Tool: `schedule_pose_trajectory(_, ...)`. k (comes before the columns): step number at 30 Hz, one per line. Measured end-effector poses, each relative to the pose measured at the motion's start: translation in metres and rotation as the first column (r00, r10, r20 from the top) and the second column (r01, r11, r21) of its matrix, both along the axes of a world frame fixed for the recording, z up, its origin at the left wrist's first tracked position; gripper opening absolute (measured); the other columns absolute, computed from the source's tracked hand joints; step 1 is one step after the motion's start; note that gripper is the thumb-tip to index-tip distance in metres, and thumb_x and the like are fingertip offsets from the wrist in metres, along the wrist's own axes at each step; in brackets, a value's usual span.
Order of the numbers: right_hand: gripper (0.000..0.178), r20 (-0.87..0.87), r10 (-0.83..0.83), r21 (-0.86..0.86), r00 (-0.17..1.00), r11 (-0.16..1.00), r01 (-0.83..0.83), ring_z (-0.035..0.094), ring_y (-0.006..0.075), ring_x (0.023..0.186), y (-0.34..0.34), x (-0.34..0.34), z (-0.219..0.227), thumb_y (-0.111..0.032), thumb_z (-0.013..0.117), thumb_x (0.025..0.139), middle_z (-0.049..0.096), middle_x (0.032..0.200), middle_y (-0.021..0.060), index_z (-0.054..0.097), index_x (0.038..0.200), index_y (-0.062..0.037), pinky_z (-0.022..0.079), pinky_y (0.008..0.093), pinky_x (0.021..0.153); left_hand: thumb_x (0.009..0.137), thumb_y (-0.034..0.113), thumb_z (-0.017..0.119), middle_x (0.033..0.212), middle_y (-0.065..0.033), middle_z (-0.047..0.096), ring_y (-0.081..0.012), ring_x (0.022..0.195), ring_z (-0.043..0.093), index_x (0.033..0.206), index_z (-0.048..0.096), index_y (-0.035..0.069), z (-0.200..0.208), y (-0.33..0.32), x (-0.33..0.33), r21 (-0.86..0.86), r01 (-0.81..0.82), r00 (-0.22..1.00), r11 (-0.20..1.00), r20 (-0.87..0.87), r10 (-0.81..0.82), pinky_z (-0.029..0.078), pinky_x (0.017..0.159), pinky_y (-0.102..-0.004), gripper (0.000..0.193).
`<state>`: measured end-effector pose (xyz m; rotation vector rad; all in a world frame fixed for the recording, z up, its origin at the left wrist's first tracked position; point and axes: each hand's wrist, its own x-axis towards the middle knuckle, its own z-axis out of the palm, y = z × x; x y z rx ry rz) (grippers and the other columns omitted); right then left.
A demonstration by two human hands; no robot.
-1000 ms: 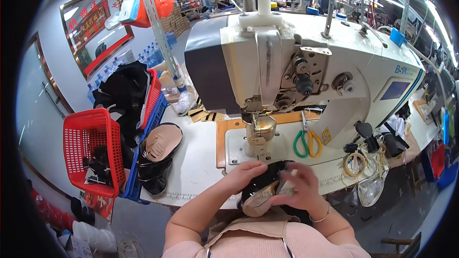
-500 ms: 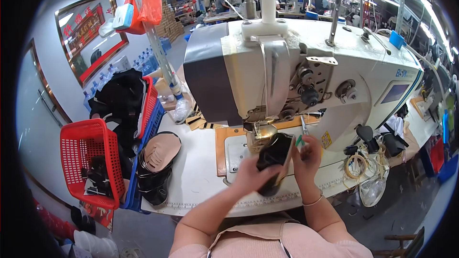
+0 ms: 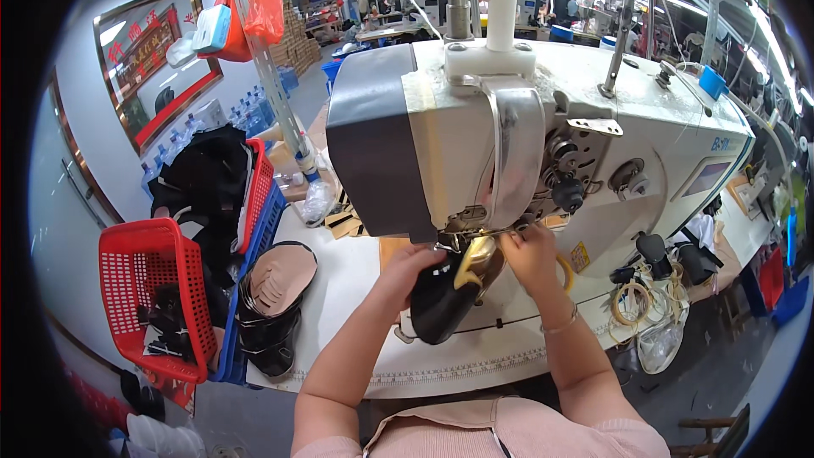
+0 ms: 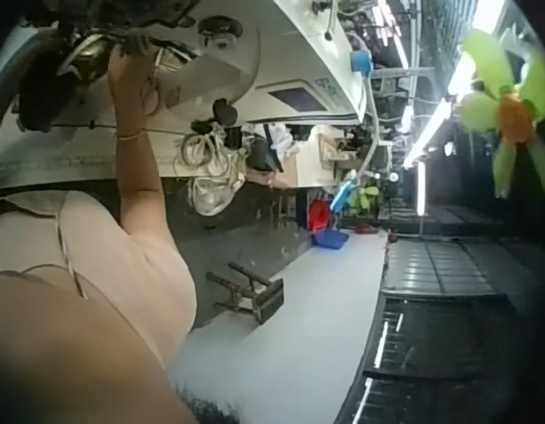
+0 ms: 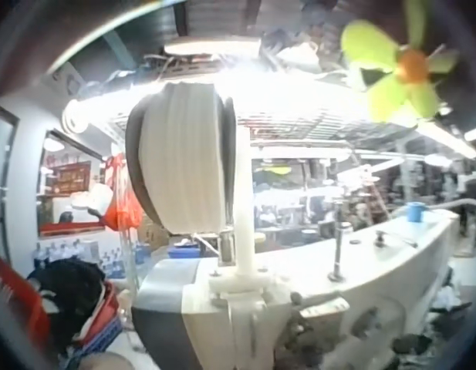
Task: Stitch shoe components using an industrial sewing machine.
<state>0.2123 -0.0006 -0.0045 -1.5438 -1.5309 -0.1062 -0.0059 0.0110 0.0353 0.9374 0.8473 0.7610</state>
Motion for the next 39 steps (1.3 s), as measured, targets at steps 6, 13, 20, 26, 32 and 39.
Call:
schedule_pose_trajectory(6,0.022,-0.505,0.441,0.199,0.742,0.896,-0.397,0.059,0.0219,0.084,0.014,-0.016,-0.004,-0.011,0.062,0.078,0.062,0.096,0.0143,0.06,0.098,0.0002,0.045,0.0329,0.072,0.08,0.007,0.058,0.088,-0.0059,0.061,-0.0132,0.079,0.06,0.099,0.057,0.0,-0.02,-0.002,0.01,0.152,-0.168,0.974,0.974,0.176,0.141,0.049,0.07,-0.0253,0.02)
schedule_pose_trajectory(13,0.012,-0.065,0.397,0.3,0.916,0.883,-0.361,0.055,0.0157,0.065,-0.03,-0.043,0.034,-0.007,0.07,0.074,0.064,0.076,0.0028,0.065,0.085,-0.0054,0.042,0.0261,0.06,0.083,0.009,0.062,0.087,-0.0026,0.059,-0.0072,0.076,0.055,0.096,0.053,0.002,-0.037,-0.044,0.027,0.241,-0.422,0.891,0.874,0.287,0.351,0.046,0.067,-0.0212,0.017)
schedule_pose_trajectory(20,0.015,-0.17,0.373,0.258,0.912,0.91,-0.325,0.057,0.0239,0.059,-0.011,-0.044,0.023,-0.009,0.072,0.068,0.062,0.065,0.0086,0.065,0.079,-0.0041,0.043,0.0324,0.054,0.083,0.008,0.061,0.084,-0.0012,0.058,-0.005,0.072,0.054,0.091,0.052,0.004,-0.047,-0.043,0.031,0.238,-0.431,0.875,0.87,0.344,0.34,0.045,0.065,-0.0192,0.013)
schedule_pose_trajectory(26,0.013,-0.194,0.38,0.077,0.904,0.925,-0.372,0.058,0.0236,0.056,-0.014,-0.046,0.032,-0.013,0.068,0.071,0.06,0.062,0.0115,0.062,0.072,-0.0013,0.044,0.0322,0.052,0.083,0.007,0.061,0.083,-0.0009,0.058,-0.0047,0.072,0.054,0.092,0.052,0.004,-0.045,-0.047,0.031,0.195,-0.443,0.852,0.875,0.397,0.343,0.045,0.065,-0.0195,0.013)
schedule_pose_trajectory(32,0.011,0.245,0.249,0.145,0.937,0.946,-0.29,0.056,0.0311,0.063,-0.017,-0.025,0.028,-0.006,0.061,0.07,0.06,0.07,0.0099,0.061,0.081,-0.0038,0.045,0.0356,0.059,0.083,0.007,0.061,0.085,-0.0013,0.059,-0.0053,0.073,0.054,0.092,0.052,0.004,-0.046,-0.048,0.036,0.179,-0.46,0.83,0.869,0.435,0.35,0.045,0.066,-0.0201,0.014)
schedule_pose_trajectory(39,0.017,0.27,0.321,0.282,0.908,0.875,-0.393,0.056,0.028,0.073,-0.03,-0.025,0.034,-0.01,0.064,0.075,0.061,0.084,0.0085,0.062,0.091,-0.0066,0.044,0.0364,0.067,0.082,0.008,0.062,0.086,-0.0011,0.058,-0.0054,0.074,0.054,0.092,0.052,0.004,-0.047,-0.047,0.034,0.203,-0.456,0.848,0.866,0.395,0.354,0.045,0.068,-0.02,0.015)
